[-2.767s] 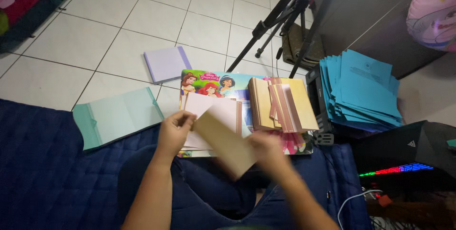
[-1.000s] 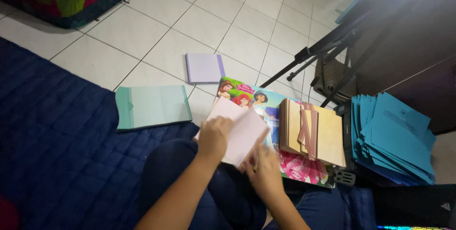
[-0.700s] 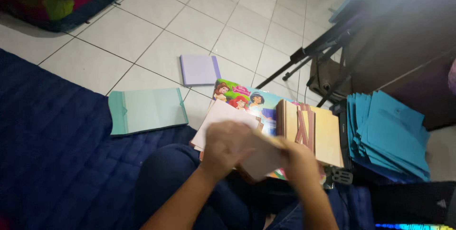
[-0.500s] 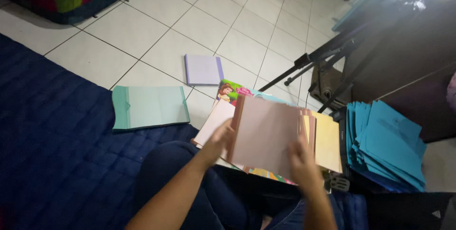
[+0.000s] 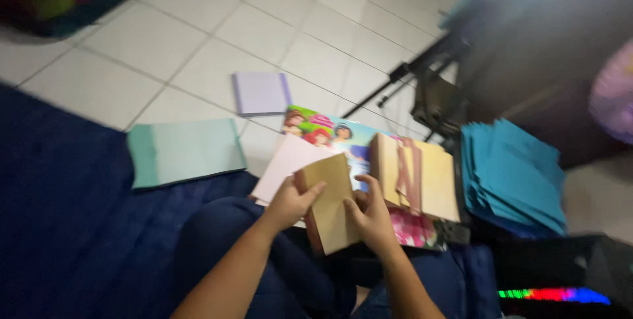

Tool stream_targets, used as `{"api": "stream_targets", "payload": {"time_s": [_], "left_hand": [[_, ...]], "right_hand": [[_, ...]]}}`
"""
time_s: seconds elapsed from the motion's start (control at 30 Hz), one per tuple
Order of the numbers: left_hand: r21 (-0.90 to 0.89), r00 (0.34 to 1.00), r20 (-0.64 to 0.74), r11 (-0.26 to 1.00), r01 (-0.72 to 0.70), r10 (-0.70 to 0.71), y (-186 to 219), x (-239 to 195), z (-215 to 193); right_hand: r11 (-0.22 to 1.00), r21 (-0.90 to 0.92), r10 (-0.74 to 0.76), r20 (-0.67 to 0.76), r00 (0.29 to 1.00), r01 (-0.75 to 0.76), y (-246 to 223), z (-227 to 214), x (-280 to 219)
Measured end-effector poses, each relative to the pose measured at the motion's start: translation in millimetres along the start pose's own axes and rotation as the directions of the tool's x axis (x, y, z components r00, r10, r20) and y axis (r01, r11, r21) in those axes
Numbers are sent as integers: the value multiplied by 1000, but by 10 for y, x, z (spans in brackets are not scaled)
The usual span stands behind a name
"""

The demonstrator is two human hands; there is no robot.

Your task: The person sits on a mat and organizes stacks of papers and folders. They repeatedly pick up a stack of folded papers, align the edges, and place them into a larger folder or onto another stack. The person also handles a light blue folder and a stack of blue papers nearby.

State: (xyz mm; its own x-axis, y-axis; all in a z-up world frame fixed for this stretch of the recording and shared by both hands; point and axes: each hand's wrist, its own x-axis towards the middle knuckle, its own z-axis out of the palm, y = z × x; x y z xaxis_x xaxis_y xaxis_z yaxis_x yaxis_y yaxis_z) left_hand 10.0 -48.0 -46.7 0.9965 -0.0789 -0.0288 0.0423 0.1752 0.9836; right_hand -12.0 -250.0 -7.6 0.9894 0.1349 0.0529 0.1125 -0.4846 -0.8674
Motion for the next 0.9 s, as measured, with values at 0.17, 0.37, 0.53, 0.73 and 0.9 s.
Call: {"api": "stream_targets", "payload": {"time_s": [0.17,0.37,0.53,0.73,0.9], "left_hand": [[137,985,-41,977,-161,168,14,53,-106],[901,950,-280,380,209,139,-152,102,-228],[936,930,-338,158,315,142,-145,103,-127],[915,920,-367,229,331,139,-97,122,-141],[958,885,-268,204,203,381,-81,31,-117]], "right_hand": [[975,-213,-47,-467,883,-60,361,-1166,265],[744,-480,117,-590,799,-464,1985,-2430,702],[336,-805,-142,-556,819,-489,1645,-2036,468],[904,-409,-307,-416,856,126,-14,-602,163],[653,-720,-293,43,955,233,223,-126,510]]}}
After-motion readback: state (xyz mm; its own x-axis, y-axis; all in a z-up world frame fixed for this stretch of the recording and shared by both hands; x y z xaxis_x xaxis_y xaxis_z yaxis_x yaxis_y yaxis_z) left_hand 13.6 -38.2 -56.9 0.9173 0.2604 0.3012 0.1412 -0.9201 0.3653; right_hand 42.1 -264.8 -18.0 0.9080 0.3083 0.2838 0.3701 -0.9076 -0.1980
